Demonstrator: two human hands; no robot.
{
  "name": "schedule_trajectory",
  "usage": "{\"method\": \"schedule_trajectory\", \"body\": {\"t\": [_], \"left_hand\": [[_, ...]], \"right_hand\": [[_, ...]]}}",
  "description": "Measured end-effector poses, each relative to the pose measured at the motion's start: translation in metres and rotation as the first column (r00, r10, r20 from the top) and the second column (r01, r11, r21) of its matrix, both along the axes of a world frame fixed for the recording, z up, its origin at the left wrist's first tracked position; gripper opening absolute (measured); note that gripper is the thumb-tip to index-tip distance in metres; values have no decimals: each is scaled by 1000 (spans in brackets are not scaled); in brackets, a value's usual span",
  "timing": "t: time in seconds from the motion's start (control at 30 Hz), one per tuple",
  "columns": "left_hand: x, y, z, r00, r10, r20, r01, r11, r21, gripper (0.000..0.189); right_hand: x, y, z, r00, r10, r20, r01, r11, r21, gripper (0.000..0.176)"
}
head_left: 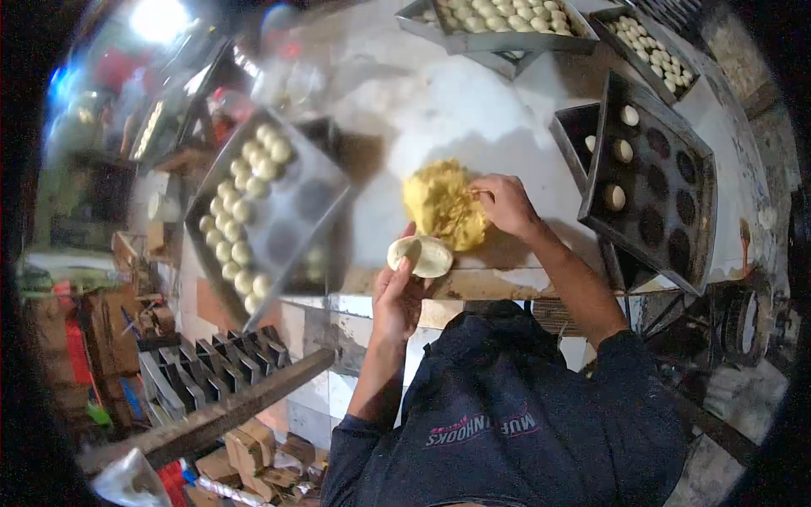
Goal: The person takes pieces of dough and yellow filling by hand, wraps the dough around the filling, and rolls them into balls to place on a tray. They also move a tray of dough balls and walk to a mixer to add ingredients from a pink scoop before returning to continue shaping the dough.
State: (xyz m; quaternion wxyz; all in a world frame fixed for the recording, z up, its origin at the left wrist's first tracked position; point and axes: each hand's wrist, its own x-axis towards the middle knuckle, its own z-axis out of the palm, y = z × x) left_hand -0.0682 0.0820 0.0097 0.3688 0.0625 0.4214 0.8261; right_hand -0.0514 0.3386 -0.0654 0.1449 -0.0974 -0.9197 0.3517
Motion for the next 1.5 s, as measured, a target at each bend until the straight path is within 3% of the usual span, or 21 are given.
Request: {"method": "schedule_trajectory", "body": {"t": [0.07, 0.13, 0.2, 0.33, 0.4, 0.53, 0.6, 0.7, 0.73, 0.8, 0.83, 0.87, 0.93, 1.03, 1.1, 1.2, 1.27, 1.3, 1.4, 1.43, 1.5], "left_hand": [[-14, 16, -13, 1000, 26, 12, -26, 999, -38, 60], [-22, 35, -17, 995, 91, 32, -79, 962, -260, 53], [-22, 60, -26, 993, 95, 67, -82, 980, -181, 41], [-25, 102, -14, 987, 143, 74, -100, 906, -412, 35], [-33, 112, -20, 996, 50, 70, -21, 930, -367, 36], [-34, 127, -12, 979, 144, -142, -178, 947, -267, 33], [-33, 118, 1, 987, 156, -42, -162, 963, -214, 33], [-25, 102, 6, 972, 215, -95, -214, 977, 12, 41], [-22, 94, 1, 968, 229, -99, -228, 974, 20, 41], [-14, 81, -6, 853, 211, -478, -325, 930, -169, 46], [-9, 72, -9, 705, 143, -694, -406, 884, -231, 55], [-4, 59, -13, 543, 48, -838, -496, 824, -274, 63], [11, 30, 0, 337, -116, -934, -555, 777, -297, 69], [32, -20, 29, 431, 105, -896, -604, 772, -200, 71], [49, -63, 49, 731, 458, -506, -458, 879, 134, 75], [61, -133, 29, 546, 399, -737, -448, 882, 146, 68], [79, -154, 26, 414, 460, -786, -508, 833, 219, 46], [87, -163, 24, 338, 422, -841, -544, 817, 191, 42], [101, -172, 31, 31, 329, -944, -684, 695, 220, 23], [108, -175, 28, -4, 284, -959, -750, 634, 191, 28], [122, -183, 31, 14, 113, -994, -849, 526, 47, 38]], "right_hand": [[2, 12, -4, 1000, -24, 0, 23, 994, -110, 28], [10, 28, -2, 998, 15, 58, 20, 823, -568, 28], [13, 24, 2, 997, -20, -79, -69, 298, -952, 26], [13, 4, 53, 990, 30, -136, -131, 525, -841, 27], [10, -3, 73, 937, 26, -347, -118, 962, -246, 30], [6, -12, 70, 902, 95, -421, -74, 995, 66, 39], [16, -14, 88, 921, 109, -374, -89, 994, 71, 37], [14, -25, 77, 944, -162, -287, -85, 722, -687, 30], [17, -31, 67, 945, -147, -293, -98, 725, -681, 30], [13, -51, 83, 978, -130, -164, -91, 446, -891, 31], [10, -69, 83, 939, -171, -297, -132, 619, -774, 28], [11, -83, 95, 940, -144, -308, -156, 621, -768, 28], [21, -111, 128, 897, 47, -439, -110, 987, -120, 22], [31, -159, 138, 805, 128, -579, -200, 978, -62, 21], [43, -188, 150, 689, 231, -687, -311, 950, 7, 16], [64, -222, 170, 708, 359, -608, -518, 850, -101, 22], [81, -237, 177, 896, 412, -166, -404, 602, -688, 27], [84, -238, 182, 828, 560, -20, -390, 551, -738, 26], [104, -268, 171, 883, 399, -246, -437, 510, -741, 30], [105, -271, 169, 812, 446, -376, -576, 719, -390, 29], [116, -286, 179, 781, 494, -383, -587, 789, -180, 33]]}}
